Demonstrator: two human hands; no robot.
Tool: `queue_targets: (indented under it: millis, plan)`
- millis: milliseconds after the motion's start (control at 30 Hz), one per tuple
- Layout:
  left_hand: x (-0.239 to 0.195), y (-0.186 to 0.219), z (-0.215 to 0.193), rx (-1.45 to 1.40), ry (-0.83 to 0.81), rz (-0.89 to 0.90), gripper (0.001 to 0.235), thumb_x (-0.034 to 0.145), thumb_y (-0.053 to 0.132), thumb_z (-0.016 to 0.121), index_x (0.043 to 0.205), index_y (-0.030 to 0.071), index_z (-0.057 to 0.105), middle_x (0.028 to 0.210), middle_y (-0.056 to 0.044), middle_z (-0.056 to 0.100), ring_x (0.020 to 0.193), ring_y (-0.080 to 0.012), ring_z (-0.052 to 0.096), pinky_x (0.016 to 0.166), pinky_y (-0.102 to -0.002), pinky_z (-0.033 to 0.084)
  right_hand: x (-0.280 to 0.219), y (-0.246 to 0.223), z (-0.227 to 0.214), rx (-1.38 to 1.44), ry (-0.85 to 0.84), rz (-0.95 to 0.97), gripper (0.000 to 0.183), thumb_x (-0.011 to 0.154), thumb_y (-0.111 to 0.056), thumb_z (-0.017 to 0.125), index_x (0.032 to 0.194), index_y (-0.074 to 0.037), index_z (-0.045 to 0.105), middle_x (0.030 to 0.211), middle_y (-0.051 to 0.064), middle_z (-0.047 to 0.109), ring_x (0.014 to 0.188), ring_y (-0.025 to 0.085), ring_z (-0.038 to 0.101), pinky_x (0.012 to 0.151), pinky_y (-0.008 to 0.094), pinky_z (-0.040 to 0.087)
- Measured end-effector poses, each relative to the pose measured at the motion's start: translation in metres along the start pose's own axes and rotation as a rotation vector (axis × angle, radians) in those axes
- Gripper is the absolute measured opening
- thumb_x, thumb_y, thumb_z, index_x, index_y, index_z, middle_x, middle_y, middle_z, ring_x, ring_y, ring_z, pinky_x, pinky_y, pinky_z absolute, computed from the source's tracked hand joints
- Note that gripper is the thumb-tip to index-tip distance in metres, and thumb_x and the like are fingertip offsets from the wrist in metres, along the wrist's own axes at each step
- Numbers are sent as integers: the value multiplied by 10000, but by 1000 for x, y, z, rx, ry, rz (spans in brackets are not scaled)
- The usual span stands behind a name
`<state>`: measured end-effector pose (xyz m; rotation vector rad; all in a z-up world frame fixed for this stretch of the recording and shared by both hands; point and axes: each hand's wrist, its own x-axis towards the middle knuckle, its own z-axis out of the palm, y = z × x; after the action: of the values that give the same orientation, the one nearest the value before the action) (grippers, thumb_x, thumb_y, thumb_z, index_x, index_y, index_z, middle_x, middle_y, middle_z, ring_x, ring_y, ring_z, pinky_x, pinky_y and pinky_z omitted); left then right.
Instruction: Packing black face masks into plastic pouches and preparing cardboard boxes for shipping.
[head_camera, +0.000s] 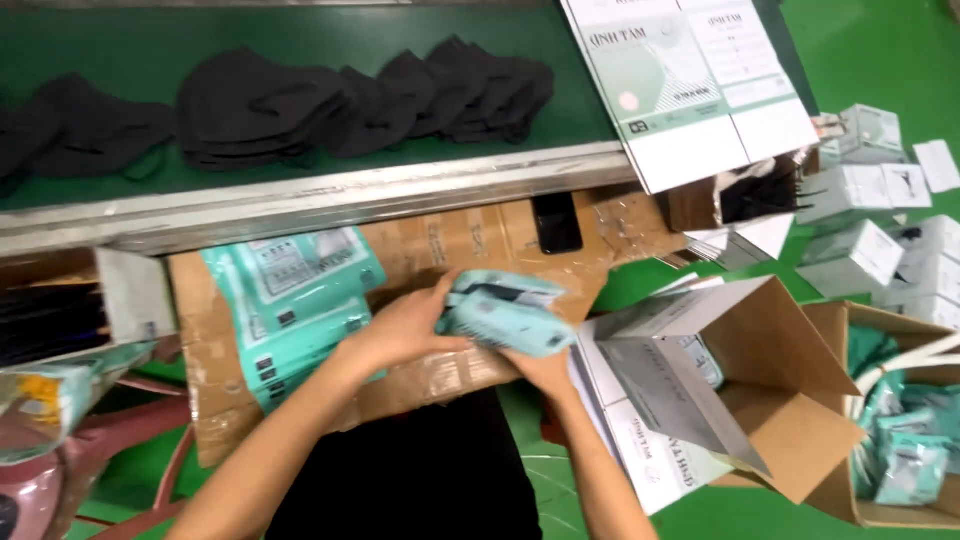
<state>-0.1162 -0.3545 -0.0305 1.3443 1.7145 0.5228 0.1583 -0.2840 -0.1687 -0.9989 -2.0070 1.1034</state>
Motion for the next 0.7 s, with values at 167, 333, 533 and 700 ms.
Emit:
queue_targets:
  millis: [167, 333, 533, 700]
  plan:
    - [38, 16, -81, 212, 823, 544, 236, 992, 204, 750, 1145, 54, 650, 1055, -137, 640, 1031, -344, 608, 899, -484, 491, 1, -54, -115, 132, 176, 189, 706, 765, -320, 832, 1355, -11, 599, 1097, 91, 664, 936, 202, 647, 797, 362, 561]
    - [141, -30, -103, 652, 1029, 402, 263, 829, 28, 676, 1085, 22, 613, 1061, -171, 574, 1003, -360, 578, 826, -433, 509, -50, -64, -356, 459, 242, 96, 711, 811, -162, 835, 1435, -52, 513, 1253, 67, 601, 1031, 182, 626, 791, 335, 535]
    - [141, 40, -85, 607, 952, 698, 271, 924, 33, 672, 1192, 58, 637, 1192, -153, 570, 1142, -348, 557, 960, -434, 488, -76, -95, -481, 28, 195, 372, 482, 795, -87, 752, 1237, 29, 601, 1116, 95, 651, 1015, 217, 633, 862, 355, 537]
    - [173, 79, -83, 863, 742, 773, 657, 841, 331, 846, 1345, -28, 624, 1245, -214, 561, 1113, -407, 536, 918, -504, 473, -11, -23, -450, -546, -210, 734, 610, 711, -147, 850, 1271, -9, 650, 1183, 118, 710, 1070, 232, 648, 942, 380, 504]
